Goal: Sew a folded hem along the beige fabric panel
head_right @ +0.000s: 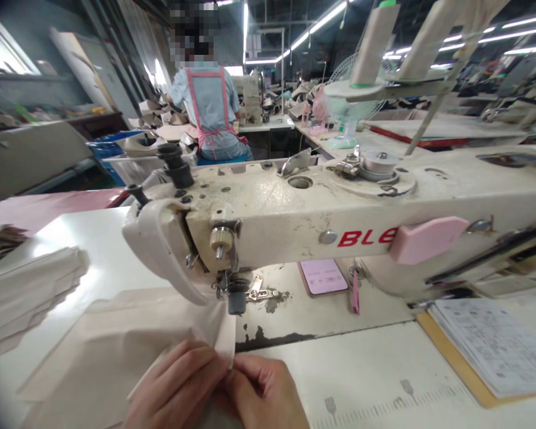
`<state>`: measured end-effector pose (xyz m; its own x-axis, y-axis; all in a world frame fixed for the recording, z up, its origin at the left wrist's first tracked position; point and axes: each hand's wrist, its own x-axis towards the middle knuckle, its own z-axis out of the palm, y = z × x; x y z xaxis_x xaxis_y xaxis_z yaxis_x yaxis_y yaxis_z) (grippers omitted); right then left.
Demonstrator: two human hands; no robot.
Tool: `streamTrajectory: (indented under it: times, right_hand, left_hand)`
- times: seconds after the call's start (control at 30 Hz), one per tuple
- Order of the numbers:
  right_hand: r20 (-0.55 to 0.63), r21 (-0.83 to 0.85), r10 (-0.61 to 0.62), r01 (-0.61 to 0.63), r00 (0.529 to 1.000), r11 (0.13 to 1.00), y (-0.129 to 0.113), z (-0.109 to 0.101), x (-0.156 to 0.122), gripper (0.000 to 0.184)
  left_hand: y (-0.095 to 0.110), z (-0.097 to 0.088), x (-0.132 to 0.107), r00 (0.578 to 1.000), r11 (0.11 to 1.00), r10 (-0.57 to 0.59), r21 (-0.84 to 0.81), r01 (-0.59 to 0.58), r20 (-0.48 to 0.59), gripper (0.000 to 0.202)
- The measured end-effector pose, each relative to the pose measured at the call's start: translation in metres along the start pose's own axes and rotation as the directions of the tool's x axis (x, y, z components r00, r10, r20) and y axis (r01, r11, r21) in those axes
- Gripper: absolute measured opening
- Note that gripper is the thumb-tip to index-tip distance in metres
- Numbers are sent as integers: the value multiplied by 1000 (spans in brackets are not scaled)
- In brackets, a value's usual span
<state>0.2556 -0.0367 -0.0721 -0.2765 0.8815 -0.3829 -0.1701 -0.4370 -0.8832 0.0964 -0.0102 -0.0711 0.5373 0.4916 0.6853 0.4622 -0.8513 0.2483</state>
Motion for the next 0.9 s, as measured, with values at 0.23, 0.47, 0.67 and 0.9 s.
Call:
streamTrajectory:
  times: [0.23, 0.47, 0.67, 0.9]
  right_hand:
    - [11, 17, 14, -14, 1000, 1000, -3, -3, -2, 30]
    - [112, 284, 41, -71, 993, 956, 2, -2, 2, 23]
    - [216, 444, 43, -138, 976, 885, 9, 3, 10, 34]
    - [99, 267, 46, -71, 994, 961, 18, 0, 4, 37]
  left_hand:
    - [0, -1, -3, 999, 1000, 22, -1, -22, 28, 26]
    - [-3, 3, -6, 997, 999, 12, -36, -9, 77, 21]
    - [-3, 0, -6, 997, 995, -9, -98, 16, 73, 16]
    - [-4, 0, -9, 989, 967, -124, -212, 139, 82, 20]
